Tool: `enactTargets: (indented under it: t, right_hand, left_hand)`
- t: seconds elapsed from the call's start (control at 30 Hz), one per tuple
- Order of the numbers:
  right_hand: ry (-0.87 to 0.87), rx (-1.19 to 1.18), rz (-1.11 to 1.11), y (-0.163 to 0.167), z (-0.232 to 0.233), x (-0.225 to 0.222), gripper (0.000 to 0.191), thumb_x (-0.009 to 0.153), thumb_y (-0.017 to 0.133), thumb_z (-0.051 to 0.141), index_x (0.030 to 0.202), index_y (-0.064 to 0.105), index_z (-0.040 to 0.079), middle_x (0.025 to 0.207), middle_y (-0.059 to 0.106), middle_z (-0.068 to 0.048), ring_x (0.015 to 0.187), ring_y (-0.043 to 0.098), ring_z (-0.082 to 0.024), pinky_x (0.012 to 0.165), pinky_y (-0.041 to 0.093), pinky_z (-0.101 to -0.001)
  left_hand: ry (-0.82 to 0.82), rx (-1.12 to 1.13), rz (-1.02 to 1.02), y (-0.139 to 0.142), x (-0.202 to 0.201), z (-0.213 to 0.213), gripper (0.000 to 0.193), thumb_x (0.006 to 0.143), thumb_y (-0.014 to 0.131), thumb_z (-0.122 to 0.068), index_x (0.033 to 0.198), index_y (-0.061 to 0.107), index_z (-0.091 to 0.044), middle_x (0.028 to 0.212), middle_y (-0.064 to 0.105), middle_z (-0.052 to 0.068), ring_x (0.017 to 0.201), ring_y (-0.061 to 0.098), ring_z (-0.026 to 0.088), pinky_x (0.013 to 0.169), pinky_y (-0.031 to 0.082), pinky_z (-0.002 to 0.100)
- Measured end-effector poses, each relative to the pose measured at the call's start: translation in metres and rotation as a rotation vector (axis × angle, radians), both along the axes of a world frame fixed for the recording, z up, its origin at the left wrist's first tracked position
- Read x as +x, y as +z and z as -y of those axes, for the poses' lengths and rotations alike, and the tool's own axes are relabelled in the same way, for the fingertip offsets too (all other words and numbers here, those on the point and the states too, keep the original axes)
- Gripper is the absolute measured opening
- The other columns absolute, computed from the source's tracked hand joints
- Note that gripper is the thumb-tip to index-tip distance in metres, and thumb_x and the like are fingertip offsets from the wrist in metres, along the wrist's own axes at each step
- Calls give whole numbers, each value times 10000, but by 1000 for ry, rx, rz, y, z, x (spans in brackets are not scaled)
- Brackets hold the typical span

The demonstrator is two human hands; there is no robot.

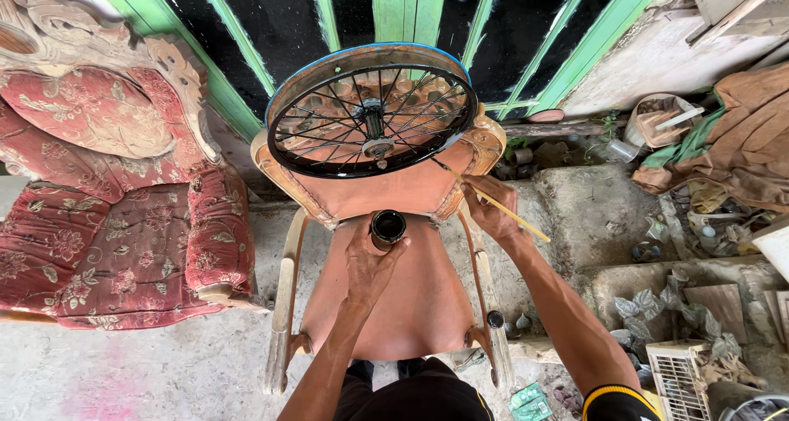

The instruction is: The person paints bicycle parts black using a long-handled brush. They dip the brush into a small paint can held in the other hand and apply paint to a bicycle wheel rim resting on a chair, then move to a fan guard holding a bicycle handlebar and paint the handlebar, dipping repeatedly as they work.

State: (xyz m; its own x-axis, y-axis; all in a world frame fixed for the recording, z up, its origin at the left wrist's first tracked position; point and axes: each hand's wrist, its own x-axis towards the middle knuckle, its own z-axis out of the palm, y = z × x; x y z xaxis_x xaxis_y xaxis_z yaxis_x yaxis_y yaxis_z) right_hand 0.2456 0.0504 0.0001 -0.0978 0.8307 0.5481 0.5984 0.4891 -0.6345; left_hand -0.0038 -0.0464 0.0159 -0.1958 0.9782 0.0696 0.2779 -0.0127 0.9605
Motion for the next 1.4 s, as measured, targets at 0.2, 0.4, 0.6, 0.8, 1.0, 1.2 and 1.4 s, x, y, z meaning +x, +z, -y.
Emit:
enactTargets:
  t: [0.2,0.4,0.6,0.8,1.0,1.2,1.4]
  right_hand:
    - [-83,-13,0,21,19,6,170,928,753,77,1082,777,11,893,764,-134,546,641,-149,471,499,-284]
    - [-67,-23,53,23,46,6,147,946,733,72,1073,786,19,838,770,-126,485,636,-139,392,492,-275]
    - [-28,2,52,30,53,4,143,936,700,35,1057,772,12,970,777,-149,552,684,-146,430,531,-259]
    - [-69,27,45,54,95,-3,165,909,732,41,1065,769,-1,968,775,-144,586,674,-170,514,537,-295]
    - [-29,12,61,27,40,-64,110,945,727,55,1031,785,17,925,781,-141,536,671,-135,418,513,-252]
    - [-44,20,111,10,11,-38,123,934,718,48,1021,785,-7,890,781,-147,483,624,-121,385,475,-243]
    - [-5,72,77,15,-8,-17,129,951,695,41,1046,773,7,923,771,-141,570,665,-116,454,524,-221]
  left_hand:
    - [16,18,-11,3,2,20,614,717,905,-183,1242,629,-25,1068,752,106,1011,724,220,928,562,364]
    - [5,47,-14,9,3,45,604,718,902,-164,1242,634,-29,1074,757,103,1021,722,220,938,559,368]
    - [-21,2,50,13,8,60,582,730,884,-165,1240,633,-42,1039,765,78,982,735,187,923,577,346]
    - [-27,50,41,14,-11,94,588,723,893,-134,1238,629,-29,1051,749,90,996,708,193,931,559,353]
    - [-32,3,63,-12,-65,43,597,725,891,-140,1250,626,-36,1058,751,81,1011,713,188,941,562,348]
    - [-14,-33,74,-20,-36,23,609,724,888,-159,1260,623,-40,1058,756,82,1006,717,190,944,558,349]
    - [-2,13,16,-16,-23,-2,632,714,902,-167,1266,624,-35,1075,754,92,1026,707,202,966,533,357]
